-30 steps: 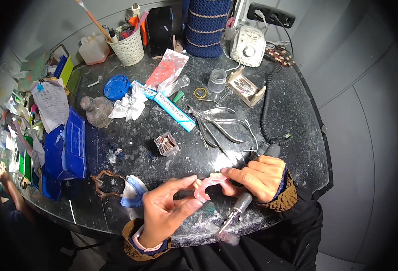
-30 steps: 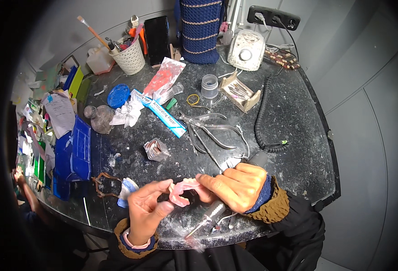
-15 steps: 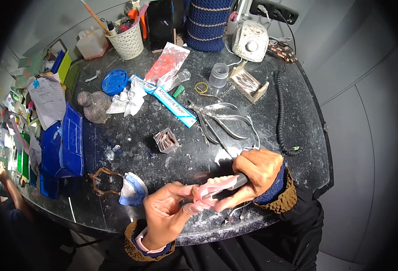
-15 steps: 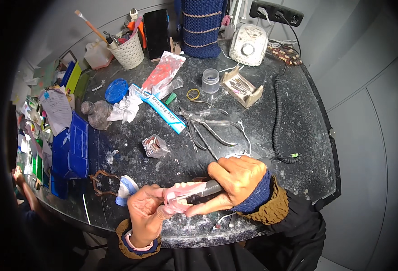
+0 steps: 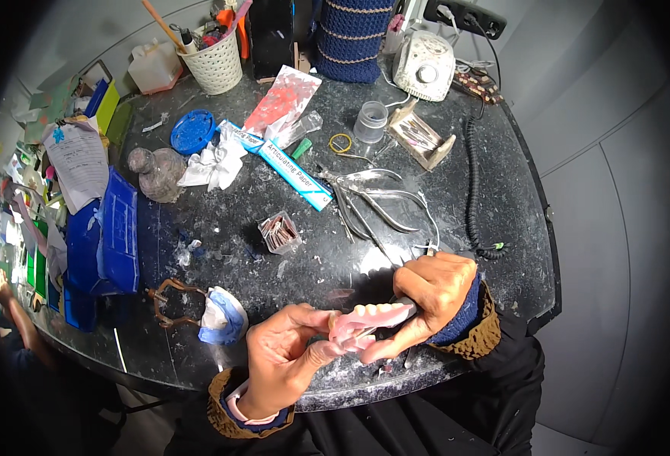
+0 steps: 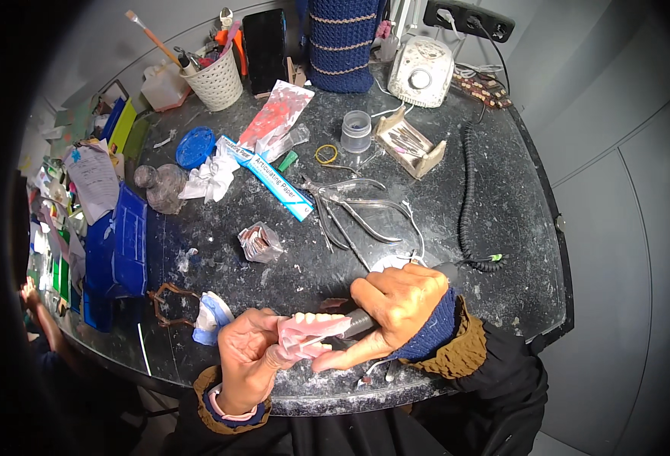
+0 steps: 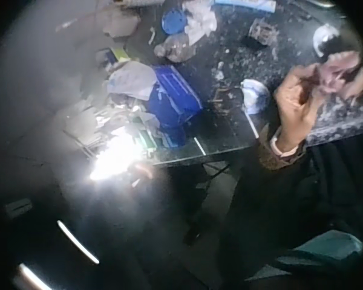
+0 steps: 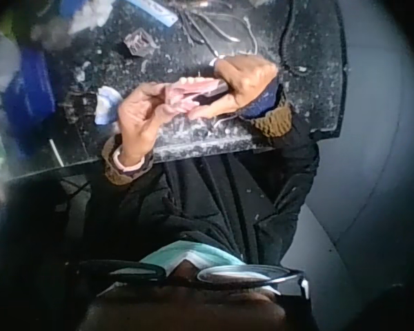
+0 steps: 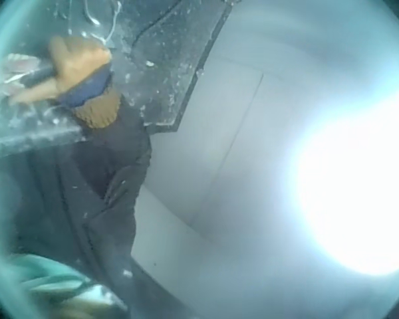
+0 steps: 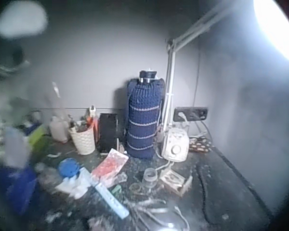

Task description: The person grinds and shapes a denture prosthesis using an electric rotary hand tool, adjusts the speed dial on the control box, and holds and turns the prosthesis with both hands.

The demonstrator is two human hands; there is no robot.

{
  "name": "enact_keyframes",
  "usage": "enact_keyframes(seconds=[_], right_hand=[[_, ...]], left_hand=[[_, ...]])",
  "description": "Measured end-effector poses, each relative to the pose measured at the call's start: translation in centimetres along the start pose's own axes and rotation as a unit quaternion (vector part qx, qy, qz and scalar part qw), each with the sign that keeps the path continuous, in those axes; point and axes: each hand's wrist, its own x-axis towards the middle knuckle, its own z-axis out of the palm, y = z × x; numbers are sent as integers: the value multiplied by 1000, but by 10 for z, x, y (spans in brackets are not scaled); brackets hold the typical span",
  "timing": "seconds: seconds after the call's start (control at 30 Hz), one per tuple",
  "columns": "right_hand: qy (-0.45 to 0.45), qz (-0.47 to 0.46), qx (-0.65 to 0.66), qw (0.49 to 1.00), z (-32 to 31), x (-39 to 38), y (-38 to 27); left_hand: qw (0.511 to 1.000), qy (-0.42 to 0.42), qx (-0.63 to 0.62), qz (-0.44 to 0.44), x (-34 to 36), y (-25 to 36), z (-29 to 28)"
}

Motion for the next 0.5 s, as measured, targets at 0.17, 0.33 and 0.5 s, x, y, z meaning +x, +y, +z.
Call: enact_keyframes(seconds=[0.17, 0.33, 0.5], right_hand=[[21, 3, -8, 1000, 2, 1, 0], [22, 14, 16, 1000, 3, -2, 2], [-7, 17, 47, 999, 3, -1, 2]], left_hand=[[1000, -4, -16, -12, 1, 2, 1], [999, -11, -28, -35, 2, 1, 0], [997, 5, -26, -66, 3, 5, 4]])
